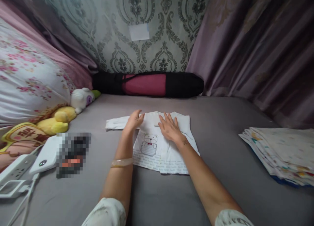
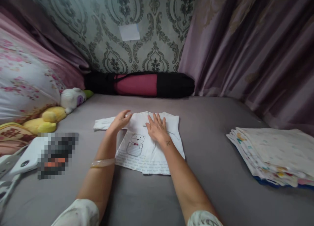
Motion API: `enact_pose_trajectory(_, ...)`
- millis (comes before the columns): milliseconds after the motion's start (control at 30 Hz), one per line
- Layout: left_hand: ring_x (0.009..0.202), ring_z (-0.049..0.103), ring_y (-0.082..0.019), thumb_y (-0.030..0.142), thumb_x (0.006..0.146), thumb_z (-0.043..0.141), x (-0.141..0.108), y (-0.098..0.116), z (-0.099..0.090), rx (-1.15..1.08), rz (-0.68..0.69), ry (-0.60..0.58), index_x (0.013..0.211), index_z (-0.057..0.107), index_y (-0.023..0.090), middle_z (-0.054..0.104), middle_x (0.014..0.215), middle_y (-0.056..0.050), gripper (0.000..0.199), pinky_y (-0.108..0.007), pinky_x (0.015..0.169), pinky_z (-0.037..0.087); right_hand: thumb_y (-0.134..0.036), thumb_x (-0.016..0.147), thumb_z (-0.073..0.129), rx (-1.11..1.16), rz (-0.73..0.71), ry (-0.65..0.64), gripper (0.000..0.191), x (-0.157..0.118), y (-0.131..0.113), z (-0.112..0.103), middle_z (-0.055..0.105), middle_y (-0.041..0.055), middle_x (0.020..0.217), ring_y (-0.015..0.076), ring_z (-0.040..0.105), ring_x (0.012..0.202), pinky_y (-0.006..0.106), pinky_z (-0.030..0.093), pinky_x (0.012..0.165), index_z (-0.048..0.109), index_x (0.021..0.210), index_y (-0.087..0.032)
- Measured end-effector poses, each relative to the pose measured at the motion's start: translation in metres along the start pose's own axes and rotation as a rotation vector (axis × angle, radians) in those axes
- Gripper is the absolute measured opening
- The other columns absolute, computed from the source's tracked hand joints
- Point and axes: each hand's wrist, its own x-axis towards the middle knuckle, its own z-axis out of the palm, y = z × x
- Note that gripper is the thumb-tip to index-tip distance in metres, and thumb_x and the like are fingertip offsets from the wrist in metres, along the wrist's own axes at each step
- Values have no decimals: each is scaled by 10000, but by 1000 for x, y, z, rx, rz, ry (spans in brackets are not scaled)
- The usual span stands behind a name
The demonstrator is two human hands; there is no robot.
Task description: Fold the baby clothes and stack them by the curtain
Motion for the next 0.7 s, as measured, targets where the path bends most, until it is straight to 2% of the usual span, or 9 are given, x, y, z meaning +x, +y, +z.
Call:
enact_pose_trajectory(67, 1185, 562, -296, 325, 903, 464, 0, -19, -20, 60, -135, 55, 1274, 558, 87, 606, 1270, -202, 450, -367, 992, 408, -451, 1001, 180, 17, -27, -37, 581, -1, -8, 3, 151, 74, 1603, 250, 46, 1473, 520, 19, 1165, 275, 1518, -205)
enact_pose_trajectory(133, 1174, 565, -321, 318, 890, 477, -2, -38, -31, 109, -285, 90, 1229, 582, 102, 625, 1229, -209, 416, -399, 960, 424, -458, 1000, 173, 16, -23, -71, 589, -1, -12, 6, 159, 60, 1601, 244, 48, 1473, 509, 23, 1169, 276, 1517, -199)
enact_pose_trajectory(233, 1185, 537, -371, 340, 866, 490, -8, -60, -35, 180, -464, 169, 1135, 615, 120, 617, 1203, -234, 369, -463, 932, 422, -462, 999, 160, 5, -6, -99, 596, -1, -13, 8, 163, 45, 1600, 236, 43, 1474, 501, 30, 1171, 260, 1523, -195)
enact_pose_trajectory(367, 1238, 459, -405, 379, 841, 490, -14, -75, -32, 219, -638, 325, 1111, 602, 108, 533, 1273, -264, 399, -511, 959, 383, -466, 998, 143, -8, 0, -116, 603, 0, -11, 10, 149, 35, 1603, 232, 30, 1474, 500, 27, 1171, 244, 1527, -196)
enact_pose_trajectory(467, 1247, 436, -404, 351, 824, 496, -18, -83, -34, 188, -724, 395, 1147, 576, 83, 502, 1294, -275, 426, -511, 971, 377, -462, 998, 142, -20, 5, -124, 597, 2, -11, 11, 145, 31, 1605, 235, 29, 1474, 505, 31, 1167, 248, 1526, -204)
enact_pose_trajectory(600, 1239, 437, -416, 341, 807, 518, -20, -94, -42, 151, -750, 454, 1148, 576, 74, 492, 1302, -292, 437, -514, 938, 408, -429, 996, 189, -55, 40, -166, 574, 7, -18, 5, 179, 65, 1599, 281, 87, 1464, 535, 93, 1145, 296, 1507, -190)
enact_pose_trajectory(700, 1225, 460, -427, 345, 804, 536, -18, -100, -46, 108, -754, 414, 1123, 603, 81, 516, 1292, -292, 420, -525, 931, 407, -316, 978, 284, -130, 23, -130, 480, 16, -29, -4, 334, 132, 1531, 315, 235, 1405, 540, 146, 1117, 503, 1374, -154)
